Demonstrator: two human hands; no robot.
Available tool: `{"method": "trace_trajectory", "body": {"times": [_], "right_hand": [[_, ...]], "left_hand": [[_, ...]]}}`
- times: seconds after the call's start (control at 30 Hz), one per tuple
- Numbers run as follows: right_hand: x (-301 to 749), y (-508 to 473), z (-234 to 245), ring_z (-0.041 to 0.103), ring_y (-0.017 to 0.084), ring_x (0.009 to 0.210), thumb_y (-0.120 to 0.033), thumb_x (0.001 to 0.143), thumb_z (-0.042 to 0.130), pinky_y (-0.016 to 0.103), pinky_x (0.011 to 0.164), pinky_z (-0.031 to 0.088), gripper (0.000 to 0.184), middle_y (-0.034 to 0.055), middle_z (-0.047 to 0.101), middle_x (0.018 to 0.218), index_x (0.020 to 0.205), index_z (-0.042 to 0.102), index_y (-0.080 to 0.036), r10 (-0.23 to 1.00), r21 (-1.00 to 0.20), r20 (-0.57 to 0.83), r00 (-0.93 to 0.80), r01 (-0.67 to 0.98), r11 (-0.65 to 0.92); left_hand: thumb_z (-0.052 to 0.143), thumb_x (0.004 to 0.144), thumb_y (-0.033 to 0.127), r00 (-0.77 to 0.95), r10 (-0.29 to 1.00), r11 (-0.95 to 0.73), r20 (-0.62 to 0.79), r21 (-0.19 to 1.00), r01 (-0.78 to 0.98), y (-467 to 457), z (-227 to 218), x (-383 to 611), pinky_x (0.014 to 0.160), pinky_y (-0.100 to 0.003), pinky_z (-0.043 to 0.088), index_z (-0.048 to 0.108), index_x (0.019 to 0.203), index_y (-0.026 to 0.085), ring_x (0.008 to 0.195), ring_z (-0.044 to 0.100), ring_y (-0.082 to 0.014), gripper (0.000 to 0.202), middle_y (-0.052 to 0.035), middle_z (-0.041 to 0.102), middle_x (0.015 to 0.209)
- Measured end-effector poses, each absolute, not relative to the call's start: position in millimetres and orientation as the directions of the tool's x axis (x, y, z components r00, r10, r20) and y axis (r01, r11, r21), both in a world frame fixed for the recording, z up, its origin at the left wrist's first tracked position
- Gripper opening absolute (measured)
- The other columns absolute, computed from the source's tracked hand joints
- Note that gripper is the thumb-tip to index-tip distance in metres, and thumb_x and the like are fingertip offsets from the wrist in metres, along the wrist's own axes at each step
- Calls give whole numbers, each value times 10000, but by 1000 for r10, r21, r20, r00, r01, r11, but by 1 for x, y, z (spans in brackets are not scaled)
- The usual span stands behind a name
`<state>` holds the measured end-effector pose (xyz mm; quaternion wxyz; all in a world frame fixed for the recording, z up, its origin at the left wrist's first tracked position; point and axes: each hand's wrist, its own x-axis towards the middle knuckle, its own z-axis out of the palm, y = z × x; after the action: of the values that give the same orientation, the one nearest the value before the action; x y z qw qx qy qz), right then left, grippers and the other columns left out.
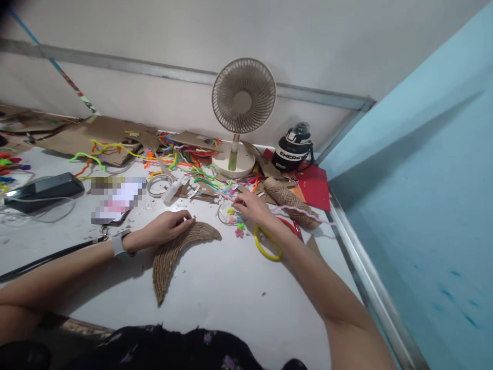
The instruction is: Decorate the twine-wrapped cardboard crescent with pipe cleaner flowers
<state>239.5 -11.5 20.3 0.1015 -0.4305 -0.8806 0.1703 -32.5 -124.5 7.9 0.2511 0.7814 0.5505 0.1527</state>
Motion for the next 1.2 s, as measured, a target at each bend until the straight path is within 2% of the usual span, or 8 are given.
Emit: {"method": "trace_trajectory", "body": {"times": [0.13,0.27,0.33,0.5,0.67,0.87,1.2], "right_hand": [[248,-11,42,568,186,767,-292,834,561,274,675,394,155,57,641,825,798,650,-170,773,-394,-19,-634,715,577],[254,-16,63,571,180,746,-259,789,580,265,664,390,112,38,654,804,756,659,-186,655,-409,-193,-731,666,624],[254,-19,66,570,181,747,-257,787,586,260,659,388,104,38,656,805,770,665,-192,628,-393,-228,-744,661,640],[244,-25,53,572,190,800,-286,828,575,269,698,387,134,56,649,866,854,661,-186,677,-338,-143,-722,678,653],[240,-24,42,579,190,806,-326,824,597,265,694,391,155,53,653,880,871,663,-194,681,-382,-105,-725,662,645],[237,-19,30,574,178,768,-289,839,571,268,691,397,146,49,632,847,900,662,-193,806,-401,-1,-592,739,542],[237,-12,15,561,165,738,-315,777,640,256,661,395,142,36,614,819,821,653,-180,803,-462,-51,-593,727,508]], "left_hand": [[337,934,444,287,958,-226,-17,573,788,-124,2,-33,580,-259,352,548,973,196,640,560,-178,328,-30,612,708],[356,930,435,268,963,-210,-9,594,777,-124,-1,-34,578,-260,354,533,972,198,643,562,-178,299,-30,621,722],[368,926,427,270,963,-211,-11,597,774,-125,-1,-34,578,-259,355,534,962,197,648,559,-175,286,-34,628,744],[371,923,416,258,966,-203,3,627,752,-127,2,-32,585,-261,359,526,972,195,650,552,-166,274,-29,624,753],[380,915,420,249,968,-196,7,640,743,-127,3,-31,577,-262,355,529,987,193,643,546,-163,281,-25,617,744],[365,925,439,244,969,-221,44,593,774,-127,-1,-32,586,-266,356,537,1009,204,644,547,-162,303,-27,630,771],[384,919,491,274,956,-286,103,537,794,-127,-1,-32,554,-253,335,535,1032,197,606,528,-144,349,-18,604,744]]}}
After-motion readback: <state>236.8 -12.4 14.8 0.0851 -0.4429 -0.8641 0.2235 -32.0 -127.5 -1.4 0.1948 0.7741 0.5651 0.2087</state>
